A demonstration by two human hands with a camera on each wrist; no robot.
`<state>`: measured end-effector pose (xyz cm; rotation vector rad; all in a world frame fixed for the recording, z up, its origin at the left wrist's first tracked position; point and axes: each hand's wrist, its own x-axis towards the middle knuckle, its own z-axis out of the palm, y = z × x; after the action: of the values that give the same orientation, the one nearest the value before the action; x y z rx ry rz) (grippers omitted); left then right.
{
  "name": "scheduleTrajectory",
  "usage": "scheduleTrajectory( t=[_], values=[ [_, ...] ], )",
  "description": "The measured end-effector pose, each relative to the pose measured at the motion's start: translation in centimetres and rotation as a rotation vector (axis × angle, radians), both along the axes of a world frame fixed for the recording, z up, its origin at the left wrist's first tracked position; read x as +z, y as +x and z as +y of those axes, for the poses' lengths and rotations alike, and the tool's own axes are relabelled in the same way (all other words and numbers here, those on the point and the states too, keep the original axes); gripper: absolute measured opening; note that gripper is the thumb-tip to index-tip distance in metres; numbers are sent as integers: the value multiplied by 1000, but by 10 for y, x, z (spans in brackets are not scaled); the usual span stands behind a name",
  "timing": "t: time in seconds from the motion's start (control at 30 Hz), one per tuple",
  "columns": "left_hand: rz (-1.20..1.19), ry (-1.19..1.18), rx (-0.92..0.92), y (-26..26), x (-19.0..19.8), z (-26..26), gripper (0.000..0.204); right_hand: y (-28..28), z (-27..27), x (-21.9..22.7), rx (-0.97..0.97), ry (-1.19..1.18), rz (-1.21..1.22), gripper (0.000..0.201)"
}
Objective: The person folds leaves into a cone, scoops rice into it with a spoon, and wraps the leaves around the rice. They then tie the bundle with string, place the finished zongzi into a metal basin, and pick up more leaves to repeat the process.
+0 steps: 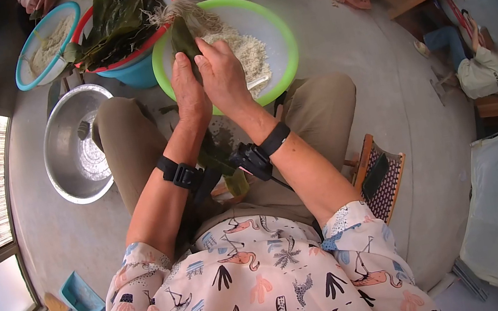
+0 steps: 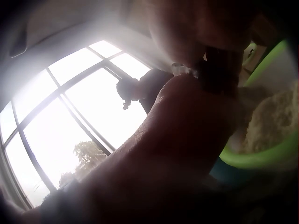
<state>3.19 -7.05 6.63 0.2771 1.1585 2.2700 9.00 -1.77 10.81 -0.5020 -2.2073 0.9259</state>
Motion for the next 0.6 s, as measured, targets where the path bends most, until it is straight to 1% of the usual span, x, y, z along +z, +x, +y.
scheduleTrajectory(
  t=[0.03,0.1,0.13,0.2,0.27,0.3,0.37,0.4,0.47,0.53,0.6],
  values=[
    [1,0,1,0,-3,1,41,1,0,-1,1,-27,3,33],
    [-58,97,-14,0,-7,4,40,1,1,-1,4,-55,6,33],
    [-59,96,-13,1,-7,4,40,1,3,-2,7,-68,12,33],
    [-162,162,-56,4,-3,3,41,1,6,-3,8,-83,17,33],
    [-144,130,-54,7,5,1,41,2,8,-5,1,4,10,32],
    [-124,99,-47,8,8,0,42,2,11,-7,0,4,10,32],
    [-127,93,-56,7,6,0,42,3,16,-13,16,199,18,36],
    [-131,86,-64,6,8,0,42,3,15,-11,16,197,18,36],
    [-132,97,-66,6,11,0,42,5,13,-8,-12,-27,23,41],
    [-132,108,-64,4,8,1,42,17,12,0,-35,-66,-2,43],
    [-136,24,5,-1,-3,4,41,23,6,0,-61,-105,-25,45]
  ],
)
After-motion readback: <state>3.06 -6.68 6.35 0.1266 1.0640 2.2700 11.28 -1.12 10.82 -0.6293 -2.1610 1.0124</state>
